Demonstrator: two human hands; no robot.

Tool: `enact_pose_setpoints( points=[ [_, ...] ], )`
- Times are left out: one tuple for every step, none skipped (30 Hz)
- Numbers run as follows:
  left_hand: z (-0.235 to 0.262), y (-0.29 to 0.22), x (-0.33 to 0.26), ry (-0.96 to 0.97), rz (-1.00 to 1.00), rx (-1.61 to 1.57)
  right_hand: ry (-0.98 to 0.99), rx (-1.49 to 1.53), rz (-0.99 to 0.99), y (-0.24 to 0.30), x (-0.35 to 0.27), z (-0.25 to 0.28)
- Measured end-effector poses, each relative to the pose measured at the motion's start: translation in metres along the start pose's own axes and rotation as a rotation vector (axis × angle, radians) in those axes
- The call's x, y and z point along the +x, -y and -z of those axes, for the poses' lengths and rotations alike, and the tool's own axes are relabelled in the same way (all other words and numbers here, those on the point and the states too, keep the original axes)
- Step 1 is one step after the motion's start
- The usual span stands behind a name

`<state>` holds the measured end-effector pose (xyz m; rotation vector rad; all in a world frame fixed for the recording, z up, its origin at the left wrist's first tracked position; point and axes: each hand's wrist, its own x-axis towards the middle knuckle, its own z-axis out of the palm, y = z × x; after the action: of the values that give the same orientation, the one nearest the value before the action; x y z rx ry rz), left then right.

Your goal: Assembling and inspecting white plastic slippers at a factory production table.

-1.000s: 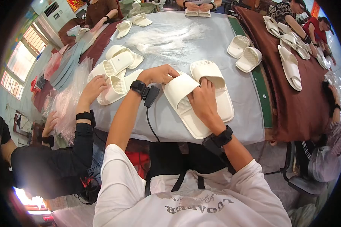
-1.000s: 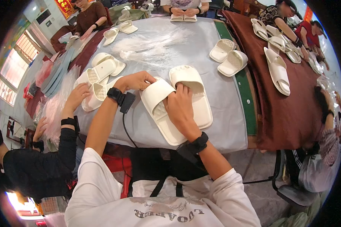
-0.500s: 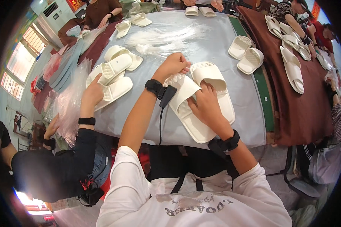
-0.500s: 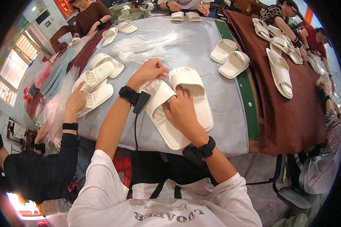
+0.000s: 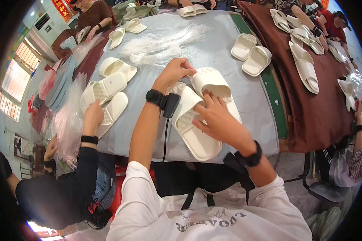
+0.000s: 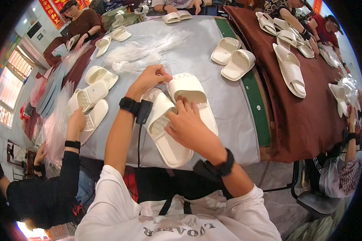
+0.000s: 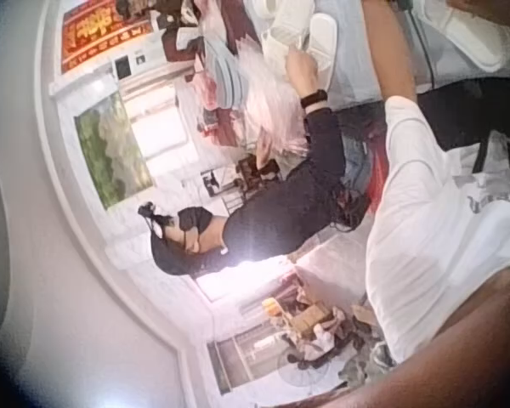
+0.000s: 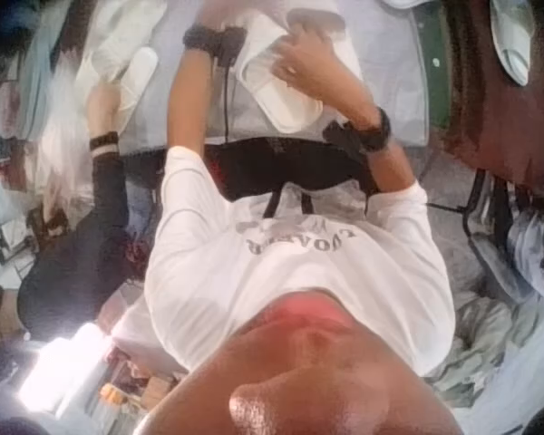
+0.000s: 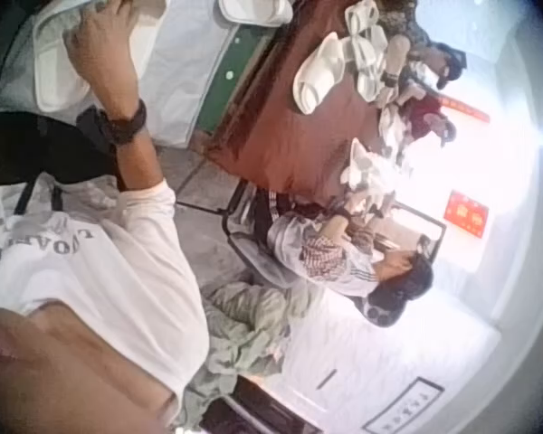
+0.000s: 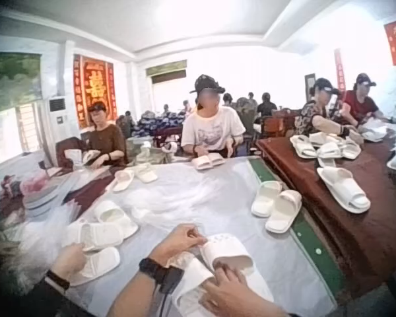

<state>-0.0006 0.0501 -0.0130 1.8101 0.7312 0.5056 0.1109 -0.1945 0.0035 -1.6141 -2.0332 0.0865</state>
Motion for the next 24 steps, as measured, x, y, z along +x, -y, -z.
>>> enact_pose_setpoints(
  points=[
    [0.002, 0.002, -0.005, -0.015, 0.022, -0.097, 0.090, 0.036, 0.041, 0.008, -0.003, 0.022],
    [0.005, 0.005, -0.012, -0.015, 0.029, -0.103, 0.154, 0.130, 0.005, 0.020, 0.001, 0.047],
    [0.004, 0.006, -0.016, 0.028, 0.019, -0.177, 0.222, 0.219, -0.044, 0.029, 0.005, 0.074],
    [0.003, 0.008, -0.021, 0.070, 0.012, -0.252, 0.173, 0.429, 0.076, 0.037, 0.010, 0.089],
    [0.004, 0.011, -0.024, 0.065, 0.050, -0.283, 0.119, 0.640, 0.198, 0.046, 0.015, 0.100],
    [0.005, 0.014, -0.023, 0.079, 0.059, -0.298, 0.174, 0.928, 0.326, 0.055, 0.018, 0.109],
    [0.006, 0.016, -0.020, 0.036, 0.032, -0.223, 0.218, 1.215, 0.452, 0.061, 0.022, 0.111],
    [0.006, 0.020, -0.017, 0.002, 0.010, -0.150, 0.292, 1.513, 0.633, 0.065, 0.026, 0.101],
    [0.005, 0.024, -0.014, -0.012, -0.022, -0.145, 0.416, 1.890, 0.765, 0.088, 0.030, 0.079],
    [-0.004, 0.022, -0.004, -0.008, -0.070, -0.162, 0.383, 1.882, 0.687, 0.086, 0.020, 0.083],
    [0.006, 0.021, -0.013, -0.001, -0.012, -0.167, 0.359, 1.926, 0.648, 0.084, 0.012, 0.077],
    [-0.002, 0.013, -0.009, 0.035, 0.008, -0.199, 0.324, 1.920, 0.583, 0.086, -0.001, 0.081],
    [-0.010, 0.016, -0.010, 0.064, 0.023, -0.220, 0.295, 1.926, 0.552, 0.089, 0.007, 0.072],
    [-0.004, 0.021, -0.011, 0.036, -0.006, -0.221, 0.270, 1.935, 0.554, 0.092, 0.026, 0.055],
    [0.002, 0.023, -0.011, 0.009, -0.040, -0.220, 0.245, 1.939, 0.559, 0.098, 0.031, 0.047],
    [0.011, 0.022, -0.009, 0.006, -0.060, -0.217, 0.242, 1.922, 0.582, 0.096, 0.040, 0.040],
    [0.003, 0.020, -0.014, 0.010, -0.025, -0.231, 0.214, 1.893, 0.570, 0.093, 0.041, 0.039],
    [-0.005, 0.016, -0.015, 0.012, 0.007, -0.243, 0.188, 1.862, 0.561, 0.098, 0.043, 0.035],
    [0.000, 0.014, -0.021, -0.012, 0.054, -0.230, 0.157, 1.852, 0.564, 0.099, 0.046, 0.038],
    [-0.001, 0.015, -0.019, 0.000, 0.028, -0.235, 0.144, 1.822, 0.577, 0.104, 0.047, 0.037],
    [-0.003, 0.017, -0.019, 0.006, 0.000, -0.239, 0.135, 1.792, 0.592, 0.112, 0.049, 0.035],
    [-0.005, 0.023, -0.020, 0.005, -0.017, -0.249, 0.133, 1.773, 0.598, 0.112, 0.050, 0.034],
    [-0.011, 0.025, -0.019, 0.012, -0.041, -0.266, 0.128, 1.754, 0.591, 0.113, 0.053, 0.032],
    [-0.013, 0.026, -0.016, 0.023, -0.052, -0.285, 0.124, 1.736, 0.584, 0.121, 0.053, 0.027]
  ],
)
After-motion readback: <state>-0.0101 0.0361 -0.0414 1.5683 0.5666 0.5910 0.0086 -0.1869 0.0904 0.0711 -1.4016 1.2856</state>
